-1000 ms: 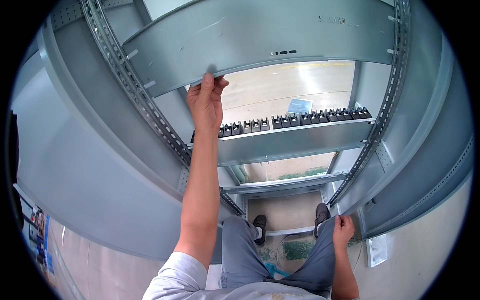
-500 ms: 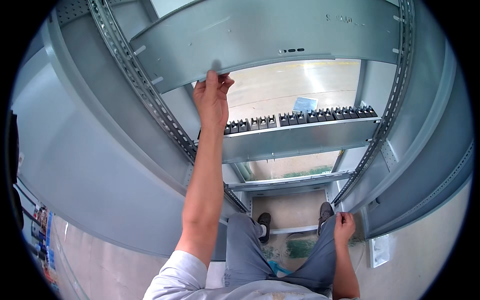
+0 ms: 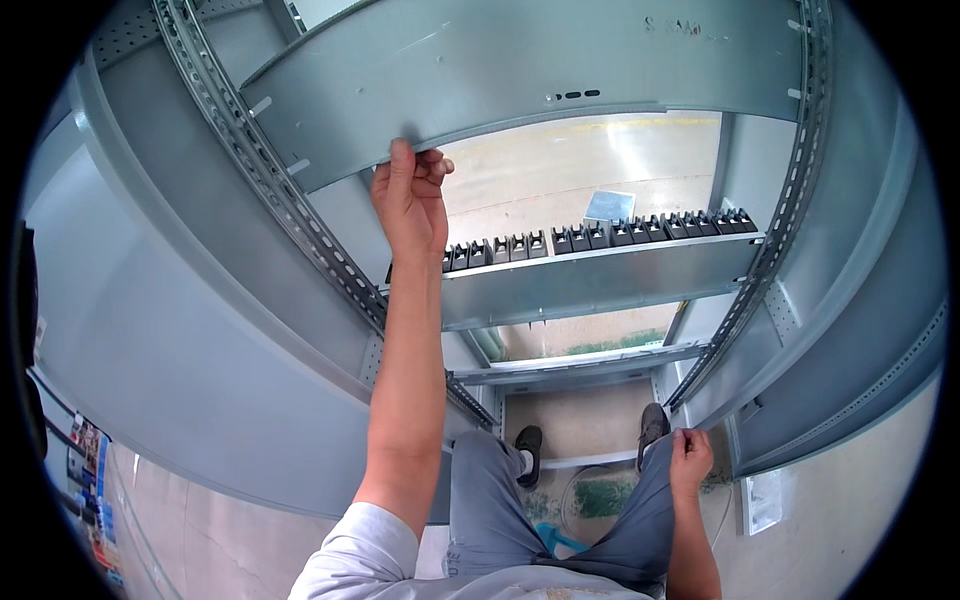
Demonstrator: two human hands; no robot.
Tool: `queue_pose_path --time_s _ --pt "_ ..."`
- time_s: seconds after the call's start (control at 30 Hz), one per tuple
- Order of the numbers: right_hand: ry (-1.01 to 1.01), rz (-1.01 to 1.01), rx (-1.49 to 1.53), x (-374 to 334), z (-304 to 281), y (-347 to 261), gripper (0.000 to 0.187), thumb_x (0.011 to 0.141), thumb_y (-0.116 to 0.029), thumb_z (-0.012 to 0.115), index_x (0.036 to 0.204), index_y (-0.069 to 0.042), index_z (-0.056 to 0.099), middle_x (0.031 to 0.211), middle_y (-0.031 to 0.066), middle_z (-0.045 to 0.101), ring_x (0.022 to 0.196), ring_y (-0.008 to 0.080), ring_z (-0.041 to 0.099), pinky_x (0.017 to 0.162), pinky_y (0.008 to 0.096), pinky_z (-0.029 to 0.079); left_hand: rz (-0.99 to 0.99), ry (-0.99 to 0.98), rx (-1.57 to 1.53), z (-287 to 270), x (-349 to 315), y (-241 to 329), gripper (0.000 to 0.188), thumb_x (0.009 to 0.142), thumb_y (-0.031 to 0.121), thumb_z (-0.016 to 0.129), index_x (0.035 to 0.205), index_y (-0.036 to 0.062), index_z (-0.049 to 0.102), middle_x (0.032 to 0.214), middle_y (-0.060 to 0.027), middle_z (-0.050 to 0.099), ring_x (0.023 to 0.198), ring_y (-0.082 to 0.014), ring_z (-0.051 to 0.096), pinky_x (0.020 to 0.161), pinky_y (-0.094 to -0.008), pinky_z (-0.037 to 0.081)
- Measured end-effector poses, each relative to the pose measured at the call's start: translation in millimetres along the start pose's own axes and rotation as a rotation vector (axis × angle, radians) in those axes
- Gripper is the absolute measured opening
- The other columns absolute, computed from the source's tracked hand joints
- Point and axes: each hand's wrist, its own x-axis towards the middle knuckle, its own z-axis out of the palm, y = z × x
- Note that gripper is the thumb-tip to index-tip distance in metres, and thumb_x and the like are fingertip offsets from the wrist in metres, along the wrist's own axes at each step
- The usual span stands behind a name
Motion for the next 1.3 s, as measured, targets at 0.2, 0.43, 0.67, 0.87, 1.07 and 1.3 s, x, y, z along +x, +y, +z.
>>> queue_pose_path --time_s 0.2,0.43,0.67,0.87,1.07,1.3 --pt "-0.03 0.045 0.016 -1.2 -0.3 -10.2 0.018 0.093 -0.017 0.075 0.088 0.0 0.072 0.079 0.0095 0.062 0.064 0.0213 0.057 0.063 0.0346 0.046 0.003 0.015 0.057 5.3 -1.3 3.5 0.017 0.101 0.021 0.07 0.103 0.0039 0.07 0.094 -0.01 0.074 0.081 -0.0201 0.068 0.078 -0.0381 0.057" --pt "-0.049 0.025 -0.003 -1.7 3.0 -9.2 0.018 0.092 -0.016 0.075 0.084 -0.001 0.07 0.078 0.0093 0.061 0.065 0.0232 0.059 0.062 0.0363 0.047 -0.101 0.016 -0.015 -5.9 -1.7 2.4 0.021 0.101 0.022 0.07 0.105 0.0019 0.07 0.097 -0.0116 0.074 0.084 -0.0198 0.07 0.078 -0.0364 0.06" --pt "-0.03 0.035 0.009 1.3 1.2 -12.3 0.018 0.091 -0.017 0.076 0.084 -0.001 0.07 0.077 0.0096 0.062 0.065 0.0237 0.06 0.063 0.0366 0.048 -0.055 0.086 0.09 -4.0 -5.0 7.9 0.027 0.102 0.028 0.069 0.096 0.0024 0.066 0.095 -0.0143 0.073 0.083 -0.0196 0.067 0.082 -0.0372 0.058" --pt "-0.058 0.053 0.002 0.1 0.4 -10.2 0.019 0.092 -0.017 0.075 0.084 -0.001 0.07 0.078 0.0096 0.062 0.064 0.0245 0.06 0.062 0.0368 0.047 -0.034 0.016 -0.046 -8.2 -3.0 3.7 0.021 0.102 0.022 0.07 0.108 0.002 0.07 0.099 -0.0088 0.074 0.088 -0.0175 0.07 0.076 -0.0327 0.059" --pt "-0.037 0.021 0.019 -1.6 2.1 -0.6 0.018 0.092 -0.018 0.075 0.084 -0.001 0.07 0.078 0.0098 0.062 0.065 0.0245 0.06 0.062 0.0368 0.048 -0.084 -0.068 -0.107 -13.2 1.7 6.7 0.021 0.101 0.022 0.071 0.106 0.0012 0.07 0.095 -0.0097 0.074 0.083 -0.0175 0.068 0.073 -0.0344 0.057" --pt "-0.036 -0.002 -0.025 -0.5 4.6 1.2 0.019 0.093 -0.019 0.075 0.084 -0.002 0.071 0.078 0.0097 0.062 0.066 0.0244 0.06 0.062 0.0371 0.048 0.006 -0.05 0.037 -10.3 0.5 6.3 0.025 0.102 0.025 0.069 0.106 0.0002 0.072 0.097 -0.011 0.075 0.086 -0.0204 0.072 0.08 -0.0371 0.06"
